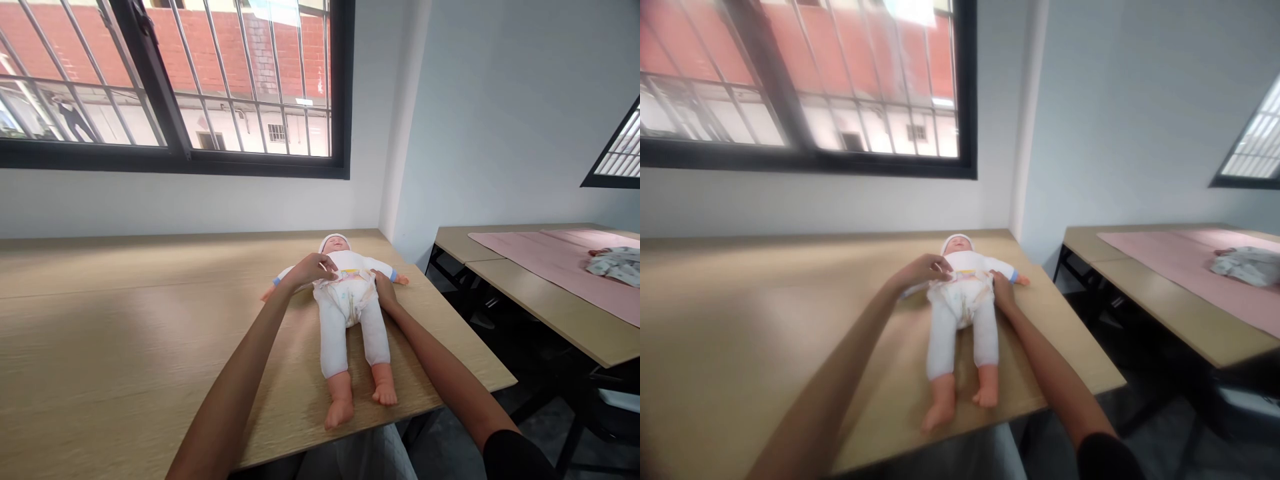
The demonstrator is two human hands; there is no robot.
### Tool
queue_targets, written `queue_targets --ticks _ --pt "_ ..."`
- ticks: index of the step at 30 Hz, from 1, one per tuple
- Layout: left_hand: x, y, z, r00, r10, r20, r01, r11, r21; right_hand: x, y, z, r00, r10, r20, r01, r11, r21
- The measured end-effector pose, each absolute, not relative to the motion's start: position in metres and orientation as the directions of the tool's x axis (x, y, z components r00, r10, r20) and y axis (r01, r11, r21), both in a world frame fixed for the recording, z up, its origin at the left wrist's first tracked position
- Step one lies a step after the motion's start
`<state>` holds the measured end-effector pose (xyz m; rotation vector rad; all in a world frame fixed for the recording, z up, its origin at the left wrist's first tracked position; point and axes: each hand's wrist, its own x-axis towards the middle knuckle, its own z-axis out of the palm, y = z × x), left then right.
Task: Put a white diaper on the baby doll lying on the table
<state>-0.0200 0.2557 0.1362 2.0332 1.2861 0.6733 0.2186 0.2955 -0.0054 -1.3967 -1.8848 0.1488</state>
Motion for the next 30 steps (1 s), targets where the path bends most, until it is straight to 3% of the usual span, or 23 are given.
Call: queue_targets --ticks 12,22,30 --pt "-0.025 0.261 0.135 0.483 0.873 0.074 0.539 -0.363 0.760 0.217 0.293 -0.003 -0.102 0.853 0.512 0.763 0.398 -0.510" --pt "-0.032 0.263 0.146 0.510 0.860 0.011 0.609 -0.371 0.701 0.217 0.292 -0.003 -0.087 0.859 0.504 0.789 0.369 -0.491" --pt "-0.028 0.262 0.141 0.537 0.844 0.016 0.525 -0.348 0.777 0.217 0.294 -0.003 -0.105 0.855 0.507 0.775 0.391 -0.498"
